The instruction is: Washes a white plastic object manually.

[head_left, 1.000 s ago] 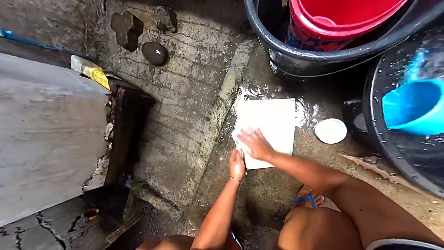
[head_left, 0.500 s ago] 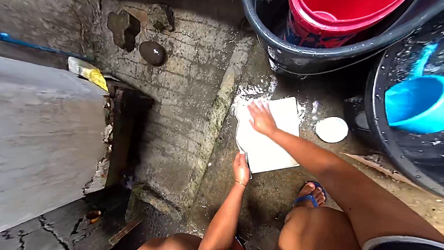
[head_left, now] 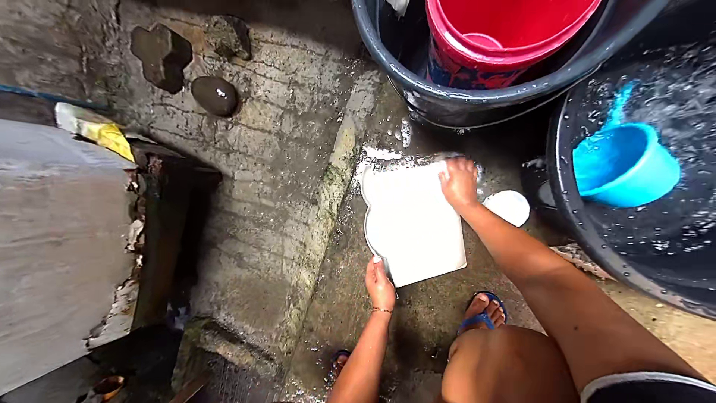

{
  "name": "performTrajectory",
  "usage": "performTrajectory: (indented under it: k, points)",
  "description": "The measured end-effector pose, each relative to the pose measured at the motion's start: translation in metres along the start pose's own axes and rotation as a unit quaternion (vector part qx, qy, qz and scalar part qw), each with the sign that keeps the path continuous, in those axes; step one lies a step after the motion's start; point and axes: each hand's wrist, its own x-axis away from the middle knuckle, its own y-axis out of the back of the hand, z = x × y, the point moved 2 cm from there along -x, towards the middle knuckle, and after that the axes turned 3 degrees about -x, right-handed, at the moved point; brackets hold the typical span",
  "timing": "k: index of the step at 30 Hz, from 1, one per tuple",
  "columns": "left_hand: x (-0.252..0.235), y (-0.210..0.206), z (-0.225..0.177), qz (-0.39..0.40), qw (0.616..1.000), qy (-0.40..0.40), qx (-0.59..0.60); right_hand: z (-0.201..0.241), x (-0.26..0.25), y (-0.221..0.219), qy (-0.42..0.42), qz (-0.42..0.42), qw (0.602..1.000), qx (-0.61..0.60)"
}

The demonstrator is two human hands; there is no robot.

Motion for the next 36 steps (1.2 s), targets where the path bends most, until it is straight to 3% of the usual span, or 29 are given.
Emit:
performTrajectory:
  k: [4, 8, 12, 14, 16, 20, 22, 24, 26, 29, 31, 33, 36]
  points:
    - [-0.004, 0.003, 0.001, 0.028, 0.999, -0.006, -0.031, 0.004, 0.012, -0.015, -0.012, -0.043, 0.998, -0.047]
    - [-0.002, 0.003, 0.003, 0.035, 0.999, -0.005, -0.037, 0.068, 0.027, -0.044, 0.161, 0.036, 0.985, -0.059]
    - [0.002, 0.003, 0.001, 0.018, 0.999, 0.036, -0.005, 0.112, 0.117, -0.070, 0.273, 0.164, 0.946, -0.066]
    - [-0.001, 0.002, 0.000, 0.016, 0.998, 0.058, 0.004, 0.089, 0.160, -0.061, 0.258, 0.201, 0.942, -0.077]
    - [-0.002, 0.004, -0.002, 0.020, 0.995, 0.094, -0.007, 0.049, 0.166, -0.047, 0.196, 0.185, 0.962, -0.051]
    - [-0.010, 0.005, 0.000, 0.033, 0.994, 0.095, -0.038, -0.008, 0.096, -0.038, 0.096, 0.069, 0.993, 0.024]
    - [-0.013, 0.007, -0.001, 0.035, 0.996, 0.074, -0.043, 0.002, 0.056, -0.040, 0.092, 0.022, 0.995, 0.019]
    - [-0.013, 0.007, -0.001, 0.033, 0.997, 0.060, -0.047, 0.032, 0.043, -0.048, 0.133, 0.033, 0.991, -0.004]
    - [-0.014, 0.007, -0.001, 0.028, 0.998, 0.057, -0.030, 0.072, 0.071, -0.066, 0.224, 0.087, 0.970, -0.049]
    - [-0.010, 0.007, 0.004, 0.011, 0.996, 0.083, 0.028, 0.109, 0.157, -0.073, 0.308, 0.200, 0.922, -0.120]
    - [-0.003, 0.005, 0.003, 0.011, 0.991, 0.127, 0.045, 0.095, 0.177, -0.059, 0.295, 0.233, 0.918, -0.130]
    - [0.000, 0.005, 0.003, 0.008, 0.987, 0.154, 0.035, 0.070, 0.165, -0.047, 0.242, 0.255, 0.932, -0.094]
    - [-0.007, 0.003, -0.002, 0.004, 0.991, 0.134, 0.004, 0.016, 0.099, -0.048, 0.171, 0.140, 0.975, -0.019]
